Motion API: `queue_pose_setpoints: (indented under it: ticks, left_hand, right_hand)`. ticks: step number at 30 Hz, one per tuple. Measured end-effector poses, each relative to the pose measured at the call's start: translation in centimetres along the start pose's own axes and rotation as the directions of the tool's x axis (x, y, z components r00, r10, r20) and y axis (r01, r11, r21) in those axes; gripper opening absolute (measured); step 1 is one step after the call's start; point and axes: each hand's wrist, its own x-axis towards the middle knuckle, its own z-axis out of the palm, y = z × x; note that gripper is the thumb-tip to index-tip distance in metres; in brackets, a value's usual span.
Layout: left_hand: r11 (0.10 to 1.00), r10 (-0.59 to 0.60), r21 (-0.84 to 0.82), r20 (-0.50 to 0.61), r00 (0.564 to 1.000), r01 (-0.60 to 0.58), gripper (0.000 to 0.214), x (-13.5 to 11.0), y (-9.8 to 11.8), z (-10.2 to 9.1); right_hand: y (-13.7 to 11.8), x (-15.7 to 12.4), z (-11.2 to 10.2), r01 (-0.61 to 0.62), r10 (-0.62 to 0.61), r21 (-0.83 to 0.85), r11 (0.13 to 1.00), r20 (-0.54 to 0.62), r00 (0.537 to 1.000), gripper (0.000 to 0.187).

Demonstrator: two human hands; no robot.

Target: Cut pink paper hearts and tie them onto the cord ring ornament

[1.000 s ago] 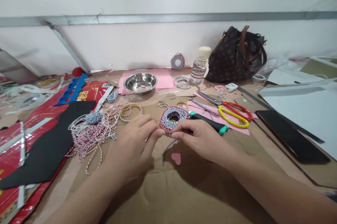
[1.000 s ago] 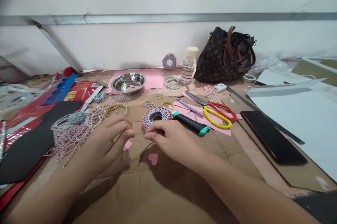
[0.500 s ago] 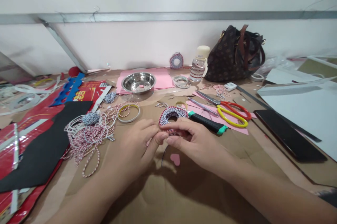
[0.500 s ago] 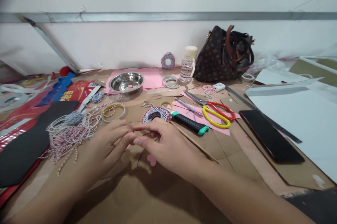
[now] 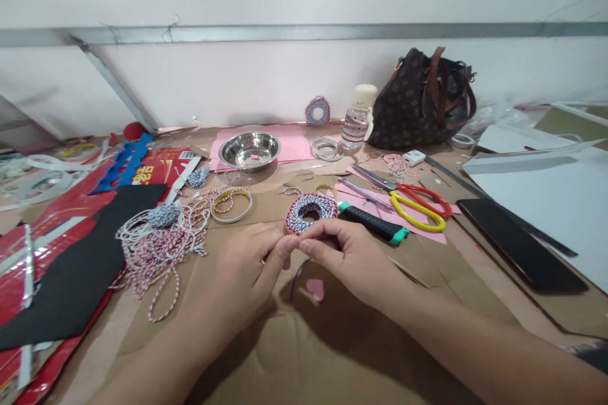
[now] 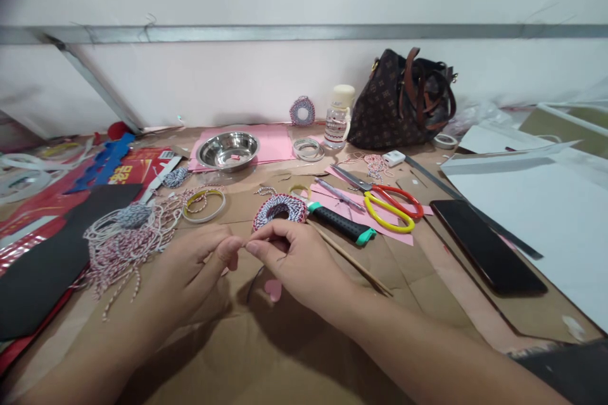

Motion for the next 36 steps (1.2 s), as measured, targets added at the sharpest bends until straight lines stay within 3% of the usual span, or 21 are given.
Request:
queue_pose_setpoints:
  ticks: [2,5,8,12,17,22,25,29,36]
  left_hand:
    - [1.000,0.004,0.004,-0.051,0.999,-0.003,0.040,0.0,-0.3,-0.5]
    - [0.994,0.092,0.074,-0.145,0.985,-0.082,0.016,0.1,-0.7,-1.2]
    - [0.962,0.242,0.161,-0.136,0.961,-0.220,0.026,0.1,-0.7,-1.2]
    - [0.944,0.306,0.177,-0.147,0.941,-0.279,0.019,0.0,-0.3,-0.5]
    - [0.953,0.268,0.183,-0.144,0.953,-0.241,0.016,-0.1,0.0,-0.3]
    - [0.971,0.191,0.175,-0.143,0.971,-0.165,0.008,-0.1,0.7,-0.5]
    - [0.985,0.124,0.130,-0.073,0.990,-0.114,0.012,-0.2,0.9,-0.5]
    - [0.988,0.075,0.134,0.006,0.997,-0.075,0.019,-0.4,1.0,-0.3]
    - [0.969,0.100,0.233,-0.052,0.994,-0.086,0.026,-0.2,1.5,0.6]
  right_hand:
    - [0.1,0.1,-0.3,0.013,-0.015,-0.042,0.999,-0.054,0.998,0.017]
    - [0.3,0.3,-0.6,-0.011,0.012,0.015,1.000,-0.062,0.998,0.018]
    - [0.3,0.4,-0.8,0.005,-0.003,0.055,0.998,-0.043,0.999,0.018]
    - [0.3,0.3,-0.6,0.043,-0.044,-0.019,0.999,-0.033,0.998,0.016]
    - [0.1,0.0,-0.4,0.060,-0.061,-0.064,0.996,-0.014,0.998,0.015]
    - [0.0,-0.2,-0.2,0.057,-0.057,0.009,0.998,0.004,0.998,0.012]
    - [0.1,-0.2,0.0,0.015,-0.018,0.078,0.997,0.041,0.999,0.012]
    - [0.0,-0.3,0.0,0.064,-0.064,0.023,0.998,-0.015,0.998,0.011]
    - [0.0,-0.3,0.1,0.080,-0.082,-0.053,0.995,-0.039,0.996,0.009]
